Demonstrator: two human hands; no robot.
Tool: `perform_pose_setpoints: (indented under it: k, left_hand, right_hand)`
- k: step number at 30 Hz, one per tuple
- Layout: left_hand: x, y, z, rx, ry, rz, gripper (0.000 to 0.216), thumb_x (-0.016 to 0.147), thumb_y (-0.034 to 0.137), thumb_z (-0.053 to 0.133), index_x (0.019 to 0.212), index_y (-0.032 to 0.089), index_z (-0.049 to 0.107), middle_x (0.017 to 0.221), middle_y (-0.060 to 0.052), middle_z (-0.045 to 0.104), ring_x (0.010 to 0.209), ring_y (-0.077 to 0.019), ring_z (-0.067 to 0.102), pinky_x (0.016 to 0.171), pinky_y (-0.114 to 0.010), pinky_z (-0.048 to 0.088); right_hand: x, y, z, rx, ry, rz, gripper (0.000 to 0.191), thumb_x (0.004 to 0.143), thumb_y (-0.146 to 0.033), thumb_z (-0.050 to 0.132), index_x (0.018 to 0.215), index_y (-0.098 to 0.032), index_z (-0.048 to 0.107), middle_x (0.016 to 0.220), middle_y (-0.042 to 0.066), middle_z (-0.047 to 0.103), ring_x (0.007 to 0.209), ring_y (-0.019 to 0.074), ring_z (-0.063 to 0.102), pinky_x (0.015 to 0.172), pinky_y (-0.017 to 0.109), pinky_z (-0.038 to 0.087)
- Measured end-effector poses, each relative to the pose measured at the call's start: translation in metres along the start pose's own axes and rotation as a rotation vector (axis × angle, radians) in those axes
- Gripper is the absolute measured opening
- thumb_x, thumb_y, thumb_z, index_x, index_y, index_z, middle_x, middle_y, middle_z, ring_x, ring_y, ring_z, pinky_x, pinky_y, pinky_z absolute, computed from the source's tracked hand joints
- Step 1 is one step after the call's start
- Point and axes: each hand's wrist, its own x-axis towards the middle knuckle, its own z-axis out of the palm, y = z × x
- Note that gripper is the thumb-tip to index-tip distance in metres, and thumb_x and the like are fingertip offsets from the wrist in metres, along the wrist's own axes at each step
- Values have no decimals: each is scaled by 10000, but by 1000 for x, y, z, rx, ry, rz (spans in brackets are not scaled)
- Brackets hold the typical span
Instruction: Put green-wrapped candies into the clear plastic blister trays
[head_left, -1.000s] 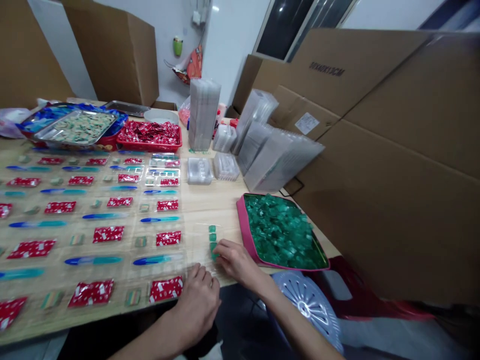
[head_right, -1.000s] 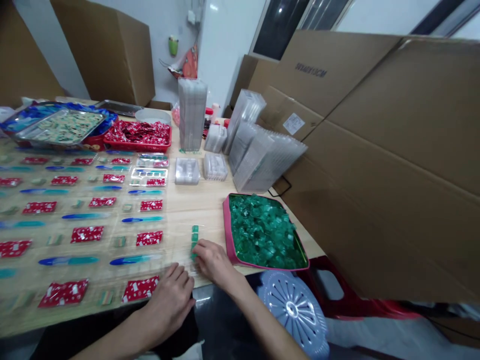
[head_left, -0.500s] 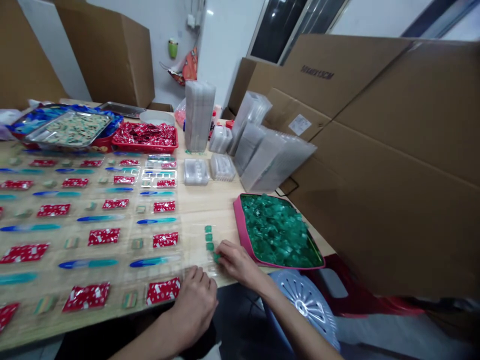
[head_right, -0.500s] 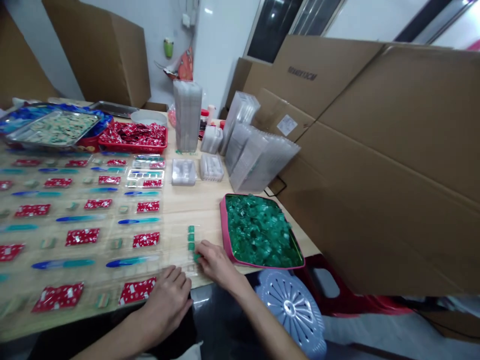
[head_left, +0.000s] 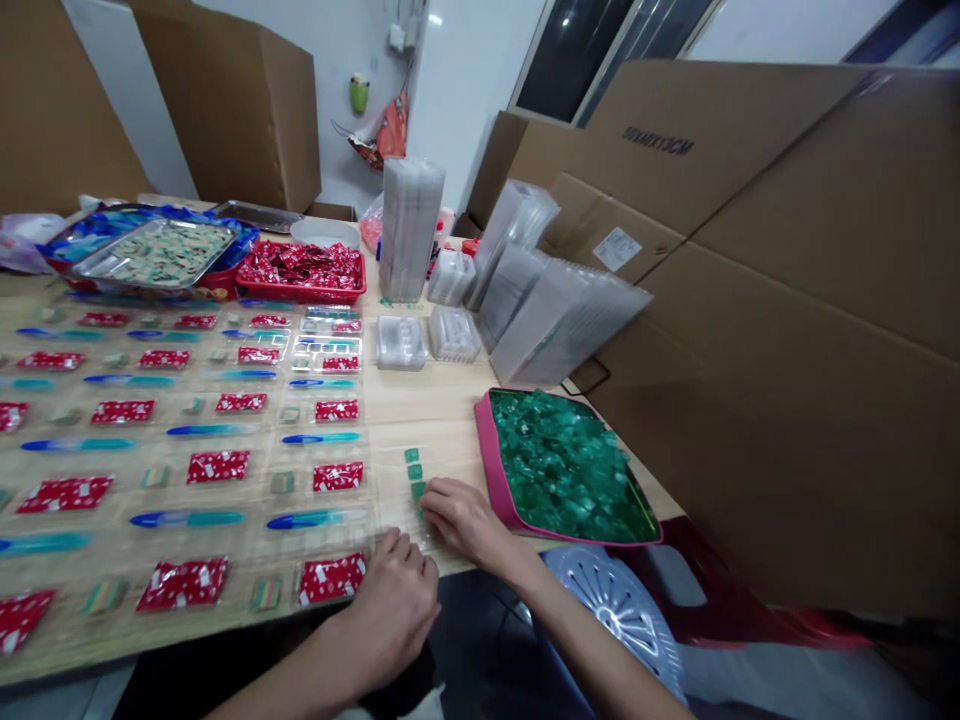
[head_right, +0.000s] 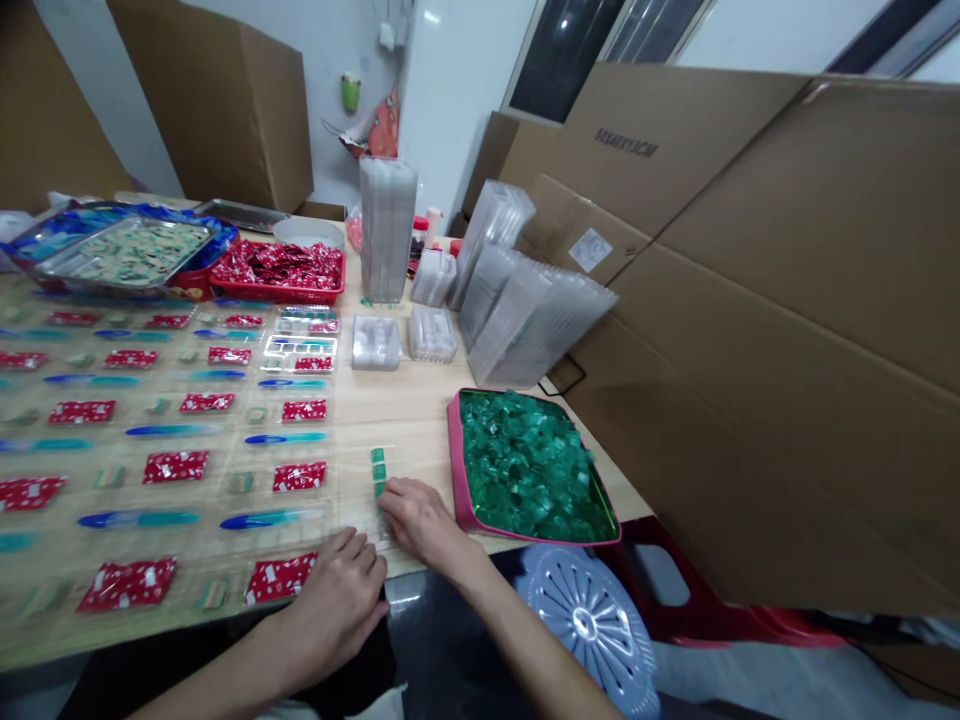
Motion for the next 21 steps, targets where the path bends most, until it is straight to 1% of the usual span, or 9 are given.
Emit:
perform_pose_setpoints:
  k: [6, 8, 10, 12, 14, 16, 17, 19, 21]
  left_hand:
    - [2, -1, 10, -25, -8, -33, 308, 826, 273, 522, 1039, 74, 624, 1060, -197, 646, 1060, -329, 558, 987, -513, 335]
    - [2, -1, 10, -31, -18, -42, 293, 833, 244, 504, 1037, 75, 628, 1054, -193, 650, 1067, -330, 558, 993, -519, 332]
    - [2, -2, 9, -31, -14, -35, 287, 833, 227, 493, 1036, 78, 630, 1033, -179, 660, 1052, -322, 568, 995, -515, 338]
    - [1, -3, 9, -23, 4, -20, 278, 830, 219, 489, 1032, 90, 630, 1026, -166, 663, 1036, -310, 575, 994, -506, 344]
    - [0, -4, 10, -18, 25, -9, 259, 828, 216, 485, 1010, 106, 633, 1022, -157, 664, 1025, -302, 578, 996, -501, 343]
    - [0, -5, 11, -23, 36, -2, 247, 828, 218, 480, 986, 108, 635, 999, -156, 666, 1012, -302, 579, 995, -500, 341]
    - [0, -5, 11, -29, 40, 0, 245, 826, 219, 481, 978, 106, 636, 983, -157, 667, 1002, -303, 580, 992, -500, 343]
    - [0, -5, 11, -43, 51, 3, 244, 821, 218, 483, 974, 103, 635, 960, -158, 668, 981, -303, 583, 983, -497, 349]
    - [0, -5, 10, -49, 57, 3, 241, 822, 212, 480, 970, 103, 635, 955, -157, 667, 973, -302, 583, 978, -491, 350]
  right_hand:
    - [0, -1, 11, -16, 2, 27, 171, 841, -79, 511, 770, -174, 634, 796, 30, 616, 736, 135, 573, 668, 207, 419]
    - [-4, -4, 7, -2, 2, 30, 162, 839, -85, 515, 832, -178, 648, 846, 40, 631, 768, 140, 586, 684, 210, 429]
    - [-11, -6, -4, 70, 38, 50, 195, 841, -92, 519, 962, -186, 639, 932, 54, 641, 835, 147, 597, 726, 216, 442]
    - [-24, -2, -23, 134, 138, 111, 237, 848, -88, 503, 1027, -188, 621, 975, 64, 642, 882, 153, 597, 763, 230, 446]
    - [-41, 9, -47, 125, 254, 218, 218, 848, -79, 481, 961, -179, 639, 938, 66, 645, 865, 158, 597, 762, 246, 445]
    - [-58, 23, -70, 39, 286, 356, 198, 822, -71, 488, 842, -172, 657, 855, 58, 647, 814, 167, 598, 739, 264, 439]
    - [-66, 30, -79, -3, 250, 422, 196, 799, -64, 498, 807, -171, 663, 821, 52, 649, 794, 172, 600, 727, 271, 434]
    - [-77, 39, -92, -39, 116, 516, 203, 756, -52, 517, 791, -170, 678, 794, 45, 660, 772, 178, 606, 706, 271, 424]
    - [-82, 41, -96, -34, -29, 542, 222, 725, -41, 527, 804, -170, 689, 808, 45, 671, 761, 177, 608, 685, 258, 409]
